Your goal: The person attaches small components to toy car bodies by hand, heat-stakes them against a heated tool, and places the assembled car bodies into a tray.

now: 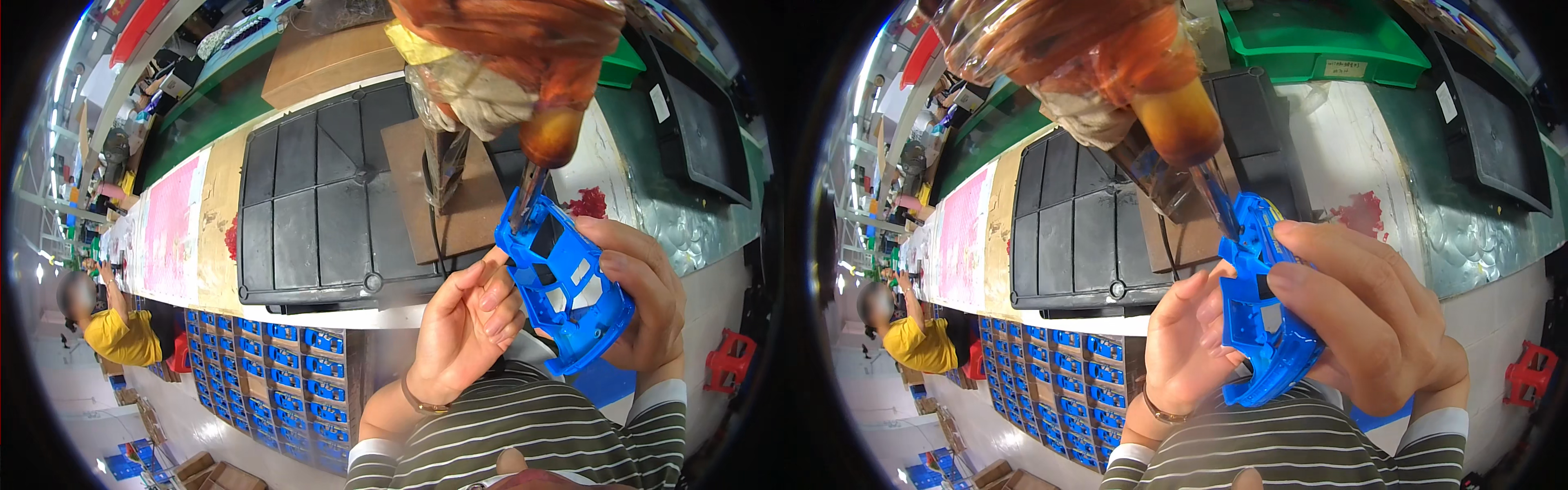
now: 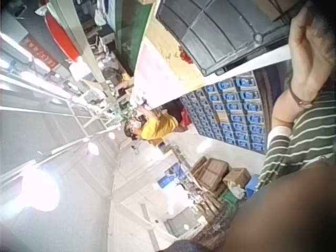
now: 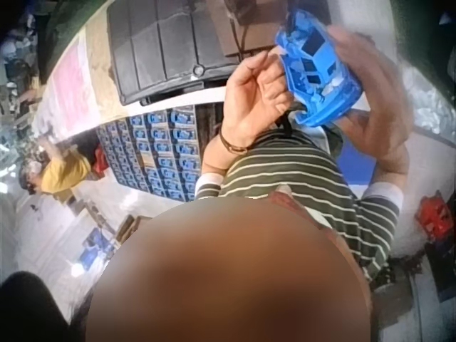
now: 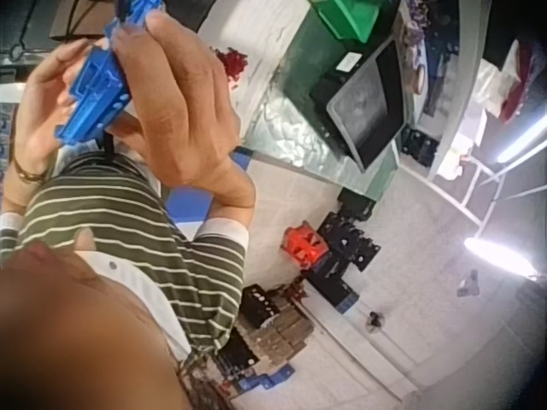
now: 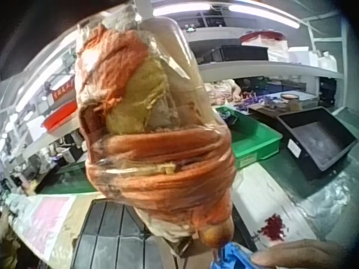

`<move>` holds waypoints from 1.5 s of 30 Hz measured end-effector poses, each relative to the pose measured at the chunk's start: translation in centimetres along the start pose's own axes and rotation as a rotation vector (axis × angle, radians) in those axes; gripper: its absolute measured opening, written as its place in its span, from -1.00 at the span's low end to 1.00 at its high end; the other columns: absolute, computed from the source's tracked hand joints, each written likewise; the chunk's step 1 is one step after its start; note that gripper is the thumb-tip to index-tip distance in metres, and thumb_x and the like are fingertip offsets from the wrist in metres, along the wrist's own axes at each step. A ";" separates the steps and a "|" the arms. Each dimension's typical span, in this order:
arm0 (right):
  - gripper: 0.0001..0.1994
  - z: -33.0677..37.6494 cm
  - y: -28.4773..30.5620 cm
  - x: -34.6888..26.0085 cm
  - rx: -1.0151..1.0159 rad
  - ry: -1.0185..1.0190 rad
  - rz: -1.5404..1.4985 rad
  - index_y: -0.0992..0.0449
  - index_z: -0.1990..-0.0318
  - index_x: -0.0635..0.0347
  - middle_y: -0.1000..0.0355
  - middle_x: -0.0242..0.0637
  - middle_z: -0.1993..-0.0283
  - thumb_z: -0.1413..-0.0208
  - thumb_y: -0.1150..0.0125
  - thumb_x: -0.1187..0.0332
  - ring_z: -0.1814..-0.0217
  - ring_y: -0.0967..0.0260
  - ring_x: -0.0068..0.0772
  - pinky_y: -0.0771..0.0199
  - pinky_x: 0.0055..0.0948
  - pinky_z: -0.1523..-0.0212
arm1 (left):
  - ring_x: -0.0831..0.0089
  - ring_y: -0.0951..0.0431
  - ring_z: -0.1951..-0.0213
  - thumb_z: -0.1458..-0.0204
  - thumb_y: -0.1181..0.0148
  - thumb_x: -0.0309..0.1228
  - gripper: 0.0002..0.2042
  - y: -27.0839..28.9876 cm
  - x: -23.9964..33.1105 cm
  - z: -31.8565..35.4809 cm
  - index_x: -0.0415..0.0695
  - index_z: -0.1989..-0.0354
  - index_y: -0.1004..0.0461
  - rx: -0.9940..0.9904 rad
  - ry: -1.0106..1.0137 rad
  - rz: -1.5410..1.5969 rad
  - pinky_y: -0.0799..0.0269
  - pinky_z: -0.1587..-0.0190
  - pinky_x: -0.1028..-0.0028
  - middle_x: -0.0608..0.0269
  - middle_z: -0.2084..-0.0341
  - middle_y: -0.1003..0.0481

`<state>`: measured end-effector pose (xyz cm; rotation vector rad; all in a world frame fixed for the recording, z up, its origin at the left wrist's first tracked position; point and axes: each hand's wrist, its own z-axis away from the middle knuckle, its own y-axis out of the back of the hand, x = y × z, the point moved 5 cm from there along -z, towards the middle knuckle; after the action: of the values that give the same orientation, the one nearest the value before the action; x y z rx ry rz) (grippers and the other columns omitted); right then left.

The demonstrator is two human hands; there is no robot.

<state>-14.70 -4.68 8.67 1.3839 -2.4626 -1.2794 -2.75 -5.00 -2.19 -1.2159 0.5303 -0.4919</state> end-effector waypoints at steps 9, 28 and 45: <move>-0.45 2.9 1.1 0.1 -0.031 -0.078 -0.118 -0.30 0.15 0.26 -0.37 0.05 0.14 0.37 -0.43 0.35 0.16 -0.39 -0.05 -0.44 -0.28 0.17 | 0.59 -0.31 0.49 -0.17 0.24 -0.20 -0.74 1.0 -2.1 0.4 -0.06 0.09 -0.23 0.150 0.046 -0.186 -0.21 0.52 0.60 0.38 0.47 -0.30; -0.39 16.3 1.1 1.0 0.295 -0.166 -0.715 -0.07 0.05 0.08 -0.24 0.19 0.06 0.15 -0.31 0.11 0.01 -0.29 0.02 -0.40 -0.16 0.06 | 0.48 -0.41 0.14 -0.04 -0.05 -0.39 -0.78 2.0 -4.0 2.7 -0.27 0.21 -0.47 -0.067 -0.469 -1.230 -0.29 0.08 0.54 0.21 0.23 -0.43; -0.20 17.1 -0.7 0.0 0.222 -0.239 -1.015 -0.07 0.01 0.17 -0.27 0.28 0.09 0.37 -0.46 0.10 0.04 -0.33 0.01 -0.44 -0.22 0.11 | 0.56 -0.46 0.54 -0.14 0.14 -0.16 -0.63 9.7 -3.1 3.1 -0.21 0.49 -0.42 0.205 -0.308 -0.802 -0.34 0.43 0.63 0.22 0.53 -0.46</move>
<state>-21.05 6.03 -3.12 2.8959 -2.0570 -1.3285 -2.54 1.88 -10.33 -1.2468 -0.2952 -0.9836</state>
